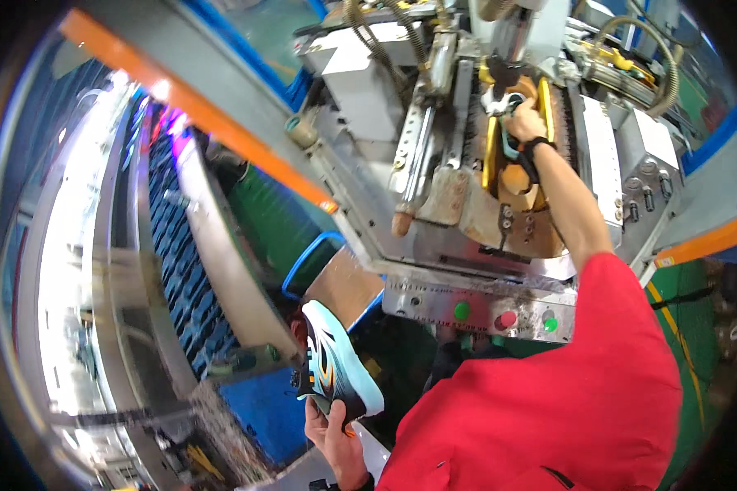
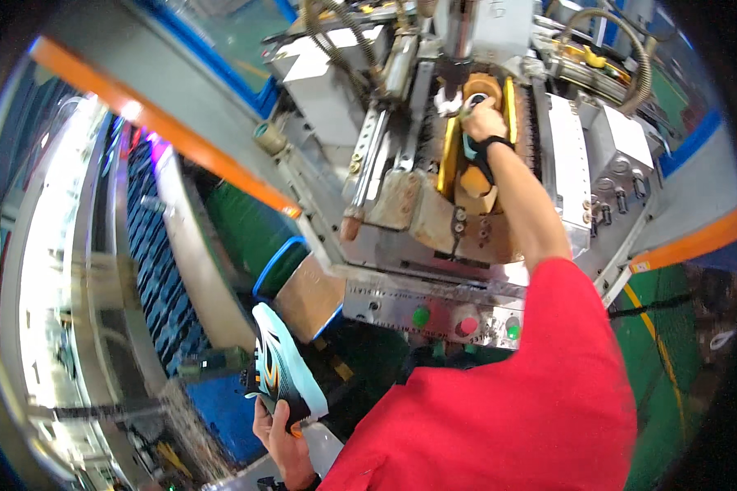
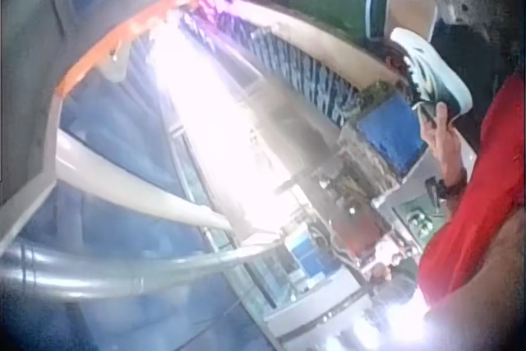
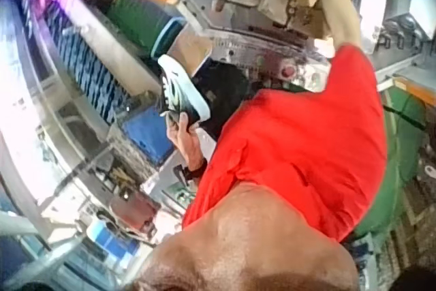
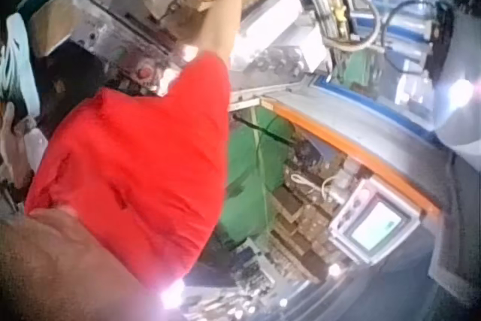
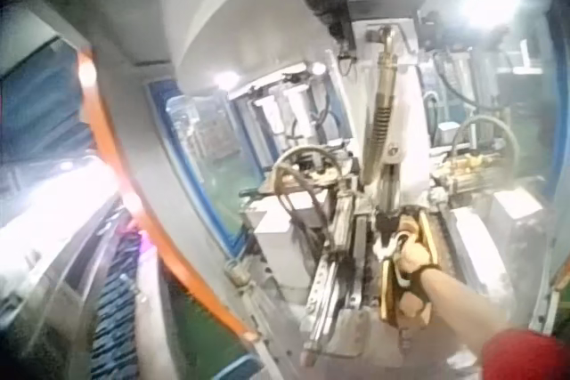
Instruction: Operating a pressing or lasting machine to assemble shoe parts on a production line.
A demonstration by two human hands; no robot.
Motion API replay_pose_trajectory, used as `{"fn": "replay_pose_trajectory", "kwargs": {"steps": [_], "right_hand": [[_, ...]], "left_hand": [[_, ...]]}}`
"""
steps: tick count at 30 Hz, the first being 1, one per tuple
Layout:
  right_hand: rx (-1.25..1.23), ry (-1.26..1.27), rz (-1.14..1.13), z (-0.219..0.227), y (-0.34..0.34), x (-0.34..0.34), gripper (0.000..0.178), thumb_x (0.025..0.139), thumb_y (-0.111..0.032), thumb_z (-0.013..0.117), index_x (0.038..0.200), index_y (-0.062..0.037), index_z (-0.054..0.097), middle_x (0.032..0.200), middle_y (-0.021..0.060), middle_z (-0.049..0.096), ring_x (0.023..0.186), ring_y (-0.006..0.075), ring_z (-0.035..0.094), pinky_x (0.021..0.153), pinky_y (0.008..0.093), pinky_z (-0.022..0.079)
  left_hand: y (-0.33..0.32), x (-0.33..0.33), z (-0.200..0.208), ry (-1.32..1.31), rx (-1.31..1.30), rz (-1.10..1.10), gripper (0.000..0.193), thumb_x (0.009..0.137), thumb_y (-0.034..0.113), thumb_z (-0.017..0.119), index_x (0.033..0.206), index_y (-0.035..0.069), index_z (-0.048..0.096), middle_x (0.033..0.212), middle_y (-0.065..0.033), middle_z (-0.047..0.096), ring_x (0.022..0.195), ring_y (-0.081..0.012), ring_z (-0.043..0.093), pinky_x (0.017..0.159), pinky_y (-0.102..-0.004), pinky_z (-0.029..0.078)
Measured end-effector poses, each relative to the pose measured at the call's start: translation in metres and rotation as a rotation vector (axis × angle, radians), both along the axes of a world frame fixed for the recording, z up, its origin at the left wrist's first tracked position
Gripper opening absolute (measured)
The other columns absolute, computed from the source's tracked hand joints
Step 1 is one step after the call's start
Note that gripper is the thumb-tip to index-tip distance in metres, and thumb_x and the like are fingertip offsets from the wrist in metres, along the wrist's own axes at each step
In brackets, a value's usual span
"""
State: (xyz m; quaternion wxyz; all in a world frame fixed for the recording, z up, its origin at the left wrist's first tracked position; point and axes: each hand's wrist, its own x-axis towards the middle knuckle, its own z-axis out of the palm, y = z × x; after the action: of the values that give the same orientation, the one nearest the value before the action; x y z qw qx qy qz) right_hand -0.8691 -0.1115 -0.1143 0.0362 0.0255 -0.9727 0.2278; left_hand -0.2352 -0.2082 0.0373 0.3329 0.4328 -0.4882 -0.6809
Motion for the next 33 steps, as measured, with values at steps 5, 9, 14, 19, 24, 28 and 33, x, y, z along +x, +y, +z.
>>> {"fn": "replay_pose_trajectory", "kwargs": {"steps": [5, 9, 14, 19, 24, 28, 33], "right_hand": [[-0.454, 0.361, 0.757, 0.076, -0.002, 0.235, 0.026, 0.087, -0.008, 0.060, 0.111, 0.0009, 0.061, 0.108, 0.0203, 0.064, 0.095, 0.0387, 0.064, 0.082, 0.0434, 0.050], [-0.415, 0.185, 1.046, -0.016, -0.003, 0.357, 0.015, 0.084, -0.005, 0.061, 0.099, -0.0043, 0.063, 0.095, 0.0134, 0.063, 0.090, 0.0324, 0.062, 0.077, 0.0411, 0.050], [-0.200, 0.092, 1.225, -0.129, -0.026, 0.369, 0.017, 0.086, -0.009, 0.056, 0.101, -0.0076, 0.065, 0.097, 0.0134, 0.061, 0.095, 0.0336, 0.059, 0.080, 0.0433, 0.048], [-0.385, 0.254, 1.252, -0.137, -0.032, 0.359, 0.021, 0.087, -0.006, 0.058, 0.106, -0.0026, 0.063, 0.092, 0.0141, 0.059, 0.088, 0.0304, 0.058, 0.079, 0.0389, 0.047], [-0.445, 0.117, 1.281, 0.022, -0.143, 0.411, 0.021, 0.090, -0.007, 0.060, 0.111, -0.0025, 0.062, 0.090, 0.0072, 0.059, 0.075, 0.0190, 0.055, 0.069, 0.0295, 0.046], [-0.933, 0.313, 1.711, 0.170, -0.245, 0.524, 0.019, 0.089, -0.001, 0.062, 0.109, -0.0024, 0.063, 0.094, 0.0064, 0.063, 0.074, 0.0160, 0.054, 0.068, 0.0287, 0.046], [-0.908, 0.679, 2.222, 0.335, -0.334, 0.770, 0.029, 0.081, 0.002, 0.066, 0.110, -0.0033, 0.063, 0.098, 0.0093, 0.064, 0.083, 0.0206, 0.060, 0.073, 0.0301, 0.047]], "left_hand": [[0.047, 0.035, -0.014, -0.333, 0.046, 0.338, 0.029, 0.087, 0.005, 0.061, 0.116, 0.002, 0.063, 0.119, -0.0146, 0.057, 0.106, -0.0218, 0.059, 0.086, -0.0322, 0.048], [0.048, 0.040, -0.041, -0.094, 0.177, 0.426, 0.034, 0.089, 0.009, 0.063, 0.119, -0.006, 0.056, 0.103, -0.0107, 0.066, 0.089, -0.0175, 0.066, 0.075, -0.0285, 0.053], [0.081, 0.099, -0.079, 0.137, 0.215, 0.599, 0.041, 0.087, 0.004, 0.066, 0.123, -0.008, 0.052, 0.107, -0.0132, 0.066, 0.092, -0.0202, 0.067, 0.083, -0.0314, 0.054], [0.113, 0.180, -0.128, 0.126, 0.249, 0.990, 0.039, 0.084, -0.001, 0.066, 0.119, -0.011, 0.053, 0.104, -0.0165, 0.066, 0.089, -0.0252, 0.068, 0.081, -0.0362, 0.057], [0.133, 0.291, -0.183, 0.118, 0.236, 1.353, 0.037, 0.077, 0.001, 0.073, 0.110, -0.010, 0.060, 0.089, -0.0129, 0.068, 0.078, -0.0230, 0.068, 0.075, -0.0340, 0.057], [0.133, 0.407, -0.252, -0.075, 0.323, 1.542, 0.039, 0.075, 0.005, 0.076, 0.107, -0.008, 0.058, 0.096, -0.0151, 0.066, 0.081, -0.0243, 0.067, 0.075, -0.0349, 0.057], [0.153, 0.540, -0.300, -0.290, 0.190, 1.837, 0.035, 0.070, 0.005, 0.073, 0.100, -0.005, 0.060, 0.090, -0.0137, 0.066, 0.072, -0.0237, 0.063, 0.066, -0.0360, 0.053]]}}
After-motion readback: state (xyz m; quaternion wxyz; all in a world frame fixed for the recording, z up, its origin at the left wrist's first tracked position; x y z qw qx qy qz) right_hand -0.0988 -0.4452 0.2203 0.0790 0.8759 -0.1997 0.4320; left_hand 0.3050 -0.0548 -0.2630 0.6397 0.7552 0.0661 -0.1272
